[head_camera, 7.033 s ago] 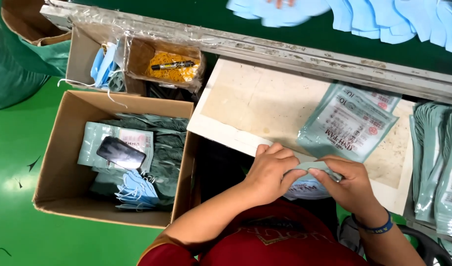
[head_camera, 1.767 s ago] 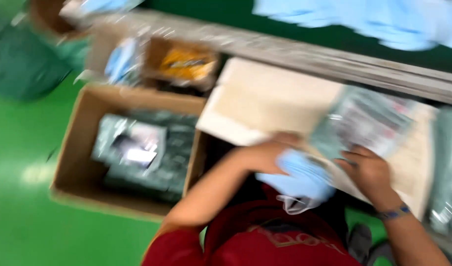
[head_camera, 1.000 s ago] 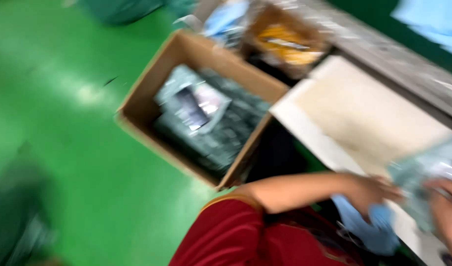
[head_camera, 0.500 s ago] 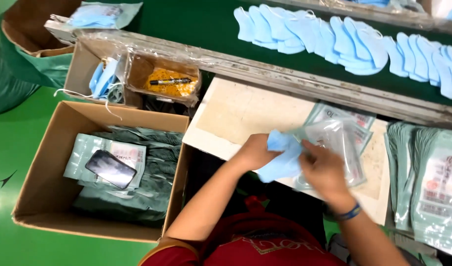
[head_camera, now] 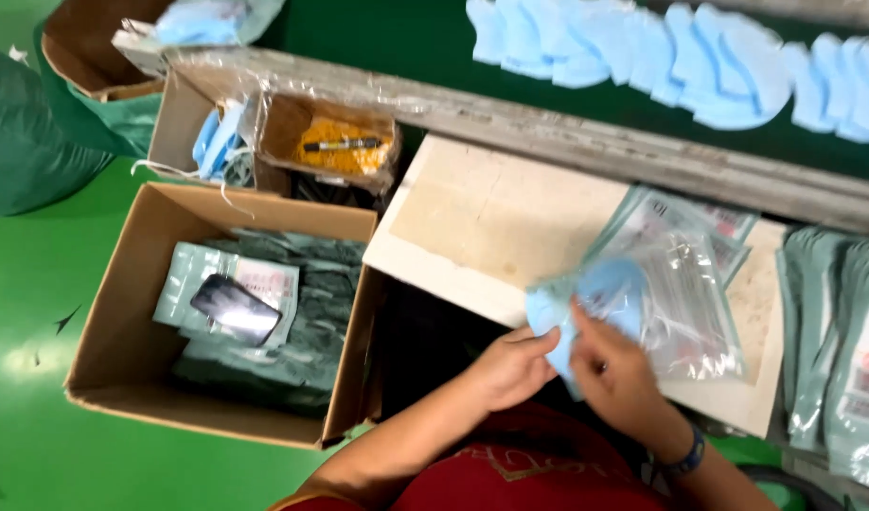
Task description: The person picks up blue face masks from a conveyor, counts and stacks them, and inserts a stack into a printed plastic pouch, pressing the pouch closed. They place filled pouches into a cardboard box and repeat the packing cycle continuously.
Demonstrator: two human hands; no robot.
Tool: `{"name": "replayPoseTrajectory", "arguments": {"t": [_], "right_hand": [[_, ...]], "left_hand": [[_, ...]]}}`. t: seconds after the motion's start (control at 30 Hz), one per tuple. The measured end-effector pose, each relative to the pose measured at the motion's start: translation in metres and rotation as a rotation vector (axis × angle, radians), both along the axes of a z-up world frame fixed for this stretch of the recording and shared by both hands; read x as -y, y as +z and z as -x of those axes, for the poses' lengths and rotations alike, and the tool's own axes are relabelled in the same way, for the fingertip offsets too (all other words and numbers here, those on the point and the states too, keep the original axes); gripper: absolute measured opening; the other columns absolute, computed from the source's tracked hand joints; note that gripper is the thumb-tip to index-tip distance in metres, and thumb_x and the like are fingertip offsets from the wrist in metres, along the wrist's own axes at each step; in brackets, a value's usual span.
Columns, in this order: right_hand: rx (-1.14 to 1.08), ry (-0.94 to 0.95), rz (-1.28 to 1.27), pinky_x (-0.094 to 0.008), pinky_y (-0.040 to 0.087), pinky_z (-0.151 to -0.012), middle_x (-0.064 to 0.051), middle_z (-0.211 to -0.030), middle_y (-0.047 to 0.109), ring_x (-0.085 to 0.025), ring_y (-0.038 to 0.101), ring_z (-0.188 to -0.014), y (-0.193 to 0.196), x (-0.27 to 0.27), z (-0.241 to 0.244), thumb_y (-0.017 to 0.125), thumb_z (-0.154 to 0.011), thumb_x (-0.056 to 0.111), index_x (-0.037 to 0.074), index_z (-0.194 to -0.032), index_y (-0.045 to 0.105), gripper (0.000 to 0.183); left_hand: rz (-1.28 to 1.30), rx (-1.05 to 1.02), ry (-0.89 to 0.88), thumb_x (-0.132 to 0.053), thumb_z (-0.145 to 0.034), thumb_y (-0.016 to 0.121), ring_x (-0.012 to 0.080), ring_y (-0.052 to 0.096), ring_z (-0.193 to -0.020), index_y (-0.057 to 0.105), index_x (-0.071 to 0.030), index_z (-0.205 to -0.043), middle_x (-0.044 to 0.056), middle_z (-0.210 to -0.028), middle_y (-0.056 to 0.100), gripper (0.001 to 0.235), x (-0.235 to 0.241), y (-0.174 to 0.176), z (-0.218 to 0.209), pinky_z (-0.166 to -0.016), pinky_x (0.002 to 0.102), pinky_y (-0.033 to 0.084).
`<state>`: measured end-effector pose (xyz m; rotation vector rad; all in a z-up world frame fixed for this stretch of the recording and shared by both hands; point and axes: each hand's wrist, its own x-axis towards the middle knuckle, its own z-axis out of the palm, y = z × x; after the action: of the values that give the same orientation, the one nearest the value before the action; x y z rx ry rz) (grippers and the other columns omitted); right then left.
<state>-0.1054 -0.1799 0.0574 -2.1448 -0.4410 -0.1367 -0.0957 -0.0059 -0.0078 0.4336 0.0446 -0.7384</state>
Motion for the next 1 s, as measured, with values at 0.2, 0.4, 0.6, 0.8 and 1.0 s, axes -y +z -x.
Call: {"name": "replayPoseTrajectory", "arguments": {"t": [0.2,0.4,0.6,0.8,1.0], "right_hand": [[0.109,0.084,0.073,-0.036,0.051,-0.072,-0.014,-0.090,0.062,-0.026,0.062,-0.079,0.014,-0.018,0.019,0.067,-0.088,0.002,0.001,-0.144,0.055,0.058],[0.055,0.248,0.098,-0.036,0.054,-0.081,-0.017,-0.111,0.070,-0.030,0.068,-0.096,0.052,0.012,-0.008,0.079,-0.078,0.022,0.000,-0.126,0.066,0.054],[-0.396,0.221,0.043,-0.031,0.060,-0.067,-0.009,-0.089,0.082,-0.018,0.076,-0.074,-0.003,0.040,-0.018,0.083,-0.078,0.017,0.004,-0.104,0.080,0.029],[-0.116,0.090,-0.097,-0.026,0.053,-0.056,-0.007,-0.082,0.077,-0.012,0.068,-0.064,0.010,0.025,-0.016,0.081,-0.081,0.012,0.001,-0.096,0.075,0.019],[-0.065,0.095,-0.047,-0.028,0.046,-0.047,-0.006,-0.069,0.072,-0.011,0.062,-0.052,0.027,0.018,-0.012,0.078,-0.083,0.009,0.002,-0.086,0.073,0.009]], "left_hand": [[-0.178,-0.054,0.070,-0.027,-0.109,0.052,0.0235,0.059,-0.128,0.049,-0.003,-0.146,0.011,-0.143,0.058,0.045,0.018,-0.013,-0.004,-0.108,0.039,0.050],[-0.833,0.799,-0.302,-0.025,-0.103,0.055,0.0328,0.064,-0.116,0.062,-0.003,-0.134,0.020,-0.125,0.068,0.039,0.005,-0.010,0.031,-0.098,0.041,0.051],[-1.116,1.198,-0.161,-0.019,-0.100,0.062,0.0350,0.069,-0.107,0.070,-0.007,-0.123,0.019,-0.114,0.072,0.027,-0.037,0.054,0.040,-0.092,0.041,0.055],[-1.388,1.299,0.400,-0.023,-0.089,0.074,0.0328,0.058,-0.111,0.066,0.001,-0.126,0.018,-0.114,0.065,0.045,-0.044,0.131,0.014,-0.095,0.045,0.046],[-1.377,1.315,0.223,-0.023,-0.091,0.073,0.0262,0.055,-0.105,0.070,-0.005,-0.107,0.008,-0.103,0.066,0.024,-0.041,0.104,-0.001,-0.092,0.043,0.040]]}}
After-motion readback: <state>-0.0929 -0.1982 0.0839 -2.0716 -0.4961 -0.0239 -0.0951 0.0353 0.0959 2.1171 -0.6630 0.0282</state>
